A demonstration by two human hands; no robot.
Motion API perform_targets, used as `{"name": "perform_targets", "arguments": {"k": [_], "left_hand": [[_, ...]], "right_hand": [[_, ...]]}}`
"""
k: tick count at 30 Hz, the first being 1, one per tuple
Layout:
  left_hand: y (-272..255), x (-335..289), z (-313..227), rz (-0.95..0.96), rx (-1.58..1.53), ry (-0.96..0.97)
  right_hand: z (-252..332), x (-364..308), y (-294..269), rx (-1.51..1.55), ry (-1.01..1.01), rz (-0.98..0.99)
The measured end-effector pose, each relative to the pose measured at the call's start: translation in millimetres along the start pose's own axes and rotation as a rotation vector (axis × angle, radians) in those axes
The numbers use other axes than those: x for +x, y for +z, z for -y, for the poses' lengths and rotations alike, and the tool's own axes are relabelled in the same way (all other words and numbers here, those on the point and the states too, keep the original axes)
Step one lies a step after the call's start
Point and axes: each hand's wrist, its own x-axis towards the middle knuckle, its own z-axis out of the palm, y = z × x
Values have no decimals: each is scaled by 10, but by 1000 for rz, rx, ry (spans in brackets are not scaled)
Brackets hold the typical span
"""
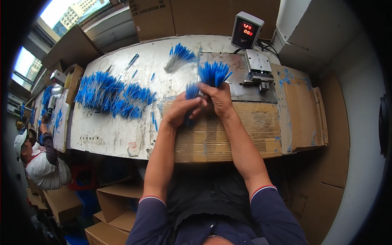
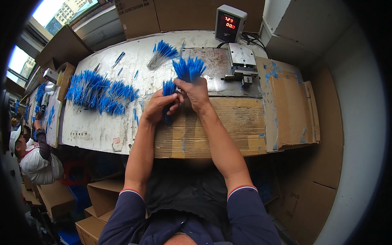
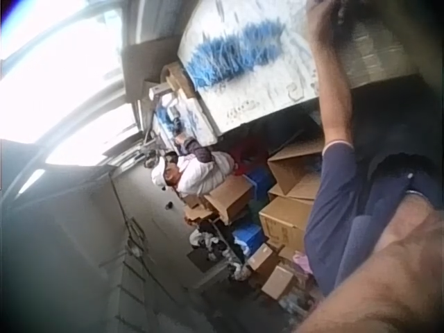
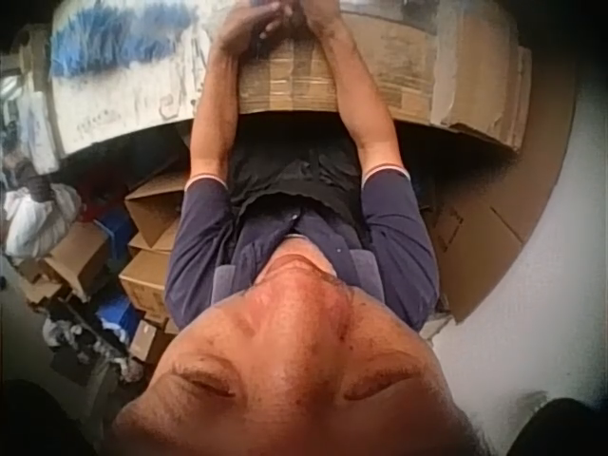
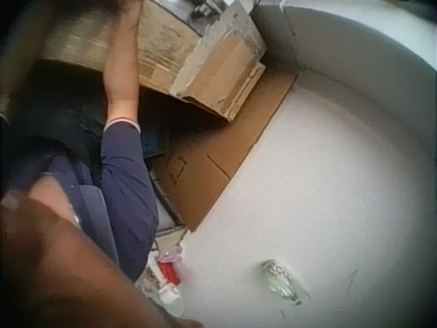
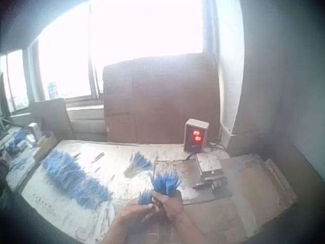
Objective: The worker is manually assembling blue bristles into metal holders and using a crimping machine at a factory workbench.
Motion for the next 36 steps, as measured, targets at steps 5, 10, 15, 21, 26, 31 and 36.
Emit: {"name": "perform_targets", "arguments": {"k": [5,10,15,21,26,31,36], "left_hand": [[13,-30,5,31,18,-25],[74,37,2,-51,-83,94],[-2,71,51,-121,-109,101],[25,86,77,-181,-51,130],[-36,81,91,-154,-36,105],[-13,59,79,-162,-52,103],[29,63,89,-154,-50,126]], "right_hand": [[93,-31,-12,18,36,85],[7,26,-67,139,-17,-75],[-75,44,-14,92,-77,-230],[-114,80,-88,191,-98,-211],[-95,53,-58,189,-21,-120],[175,-102,106,190,49,-47],[162,-90,72,219,17,-37]]}}
